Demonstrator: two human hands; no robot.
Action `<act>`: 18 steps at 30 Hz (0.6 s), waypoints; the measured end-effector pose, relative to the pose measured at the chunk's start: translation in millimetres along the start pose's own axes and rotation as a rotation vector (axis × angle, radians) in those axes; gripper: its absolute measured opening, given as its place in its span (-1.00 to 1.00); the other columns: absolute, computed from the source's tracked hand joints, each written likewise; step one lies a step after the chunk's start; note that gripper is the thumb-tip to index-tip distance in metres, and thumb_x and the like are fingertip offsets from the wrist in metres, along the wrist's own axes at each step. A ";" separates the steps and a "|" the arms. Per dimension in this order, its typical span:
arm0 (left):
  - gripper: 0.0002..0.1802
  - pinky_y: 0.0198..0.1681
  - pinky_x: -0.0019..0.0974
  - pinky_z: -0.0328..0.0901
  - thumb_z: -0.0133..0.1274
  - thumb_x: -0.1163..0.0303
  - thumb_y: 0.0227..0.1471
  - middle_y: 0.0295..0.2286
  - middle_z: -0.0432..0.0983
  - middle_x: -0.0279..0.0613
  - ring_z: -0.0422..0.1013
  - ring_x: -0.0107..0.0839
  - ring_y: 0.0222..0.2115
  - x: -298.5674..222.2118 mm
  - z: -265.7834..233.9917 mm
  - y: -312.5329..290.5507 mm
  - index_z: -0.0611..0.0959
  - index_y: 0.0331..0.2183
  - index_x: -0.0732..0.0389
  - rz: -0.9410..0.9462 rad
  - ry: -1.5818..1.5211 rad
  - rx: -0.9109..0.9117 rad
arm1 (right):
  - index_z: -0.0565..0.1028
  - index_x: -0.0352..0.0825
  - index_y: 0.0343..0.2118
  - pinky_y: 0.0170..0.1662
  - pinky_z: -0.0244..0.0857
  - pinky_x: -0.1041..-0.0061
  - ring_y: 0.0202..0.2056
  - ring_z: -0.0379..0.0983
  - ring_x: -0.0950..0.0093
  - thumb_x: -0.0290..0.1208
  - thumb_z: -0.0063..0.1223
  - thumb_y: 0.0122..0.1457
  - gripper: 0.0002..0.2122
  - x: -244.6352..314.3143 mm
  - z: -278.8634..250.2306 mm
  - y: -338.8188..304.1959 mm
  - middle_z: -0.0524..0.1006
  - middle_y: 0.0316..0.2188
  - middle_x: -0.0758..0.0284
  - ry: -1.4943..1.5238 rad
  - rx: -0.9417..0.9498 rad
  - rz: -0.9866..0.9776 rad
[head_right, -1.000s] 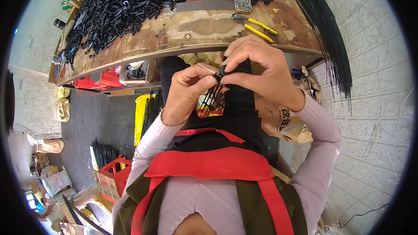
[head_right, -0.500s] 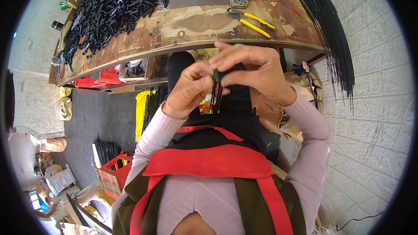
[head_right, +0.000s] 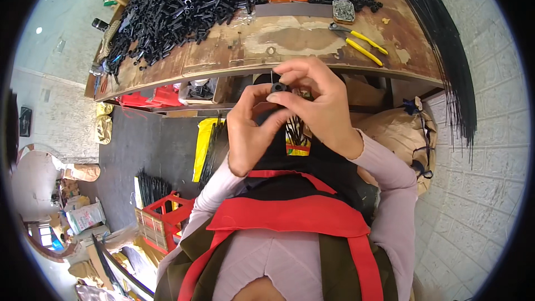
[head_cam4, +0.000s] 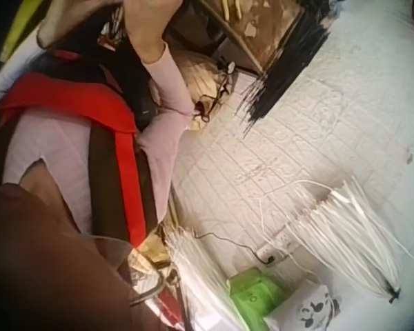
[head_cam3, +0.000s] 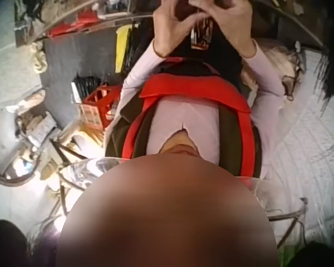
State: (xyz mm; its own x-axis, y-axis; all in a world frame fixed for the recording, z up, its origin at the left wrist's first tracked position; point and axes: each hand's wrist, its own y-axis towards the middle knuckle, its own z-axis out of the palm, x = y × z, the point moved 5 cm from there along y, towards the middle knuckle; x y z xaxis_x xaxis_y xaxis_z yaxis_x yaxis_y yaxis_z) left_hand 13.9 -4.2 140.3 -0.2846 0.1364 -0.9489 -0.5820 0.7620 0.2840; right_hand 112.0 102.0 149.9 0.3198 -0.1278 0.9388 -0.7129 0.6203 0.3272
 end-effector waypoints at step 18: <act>-0.57 -0.12 -0.43 0.34 0.23 0.58 -0.03 -0.30 0.53 -0.28 0.46 -0.51 -0.28 4.6 -70.8 41.8 0.51 -0.08 0.29 -0.096 -0.503 -0.052 | 0.61 -0.43 -0.32 -0.36 0.30 0.71 -0.43 0.46 0.70 -0.56 0.27 0.04 -0.86 -83.5 48.7 -14.5 0.60 -0.42 0.40 -0.008 0.084 0.243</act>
State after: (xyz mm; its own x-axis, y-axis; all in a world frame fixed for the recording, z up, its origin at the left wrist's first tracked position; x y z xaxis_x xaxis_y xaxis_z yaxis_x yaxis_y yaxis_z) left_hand -65.7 -16.5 157.5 0.1659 0.3652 -0.9160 -0.6285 0.7549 0.1871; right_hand 65.3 66.0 72.0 0.1283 0.0113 0.9917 -0.8175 0.5673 0.0993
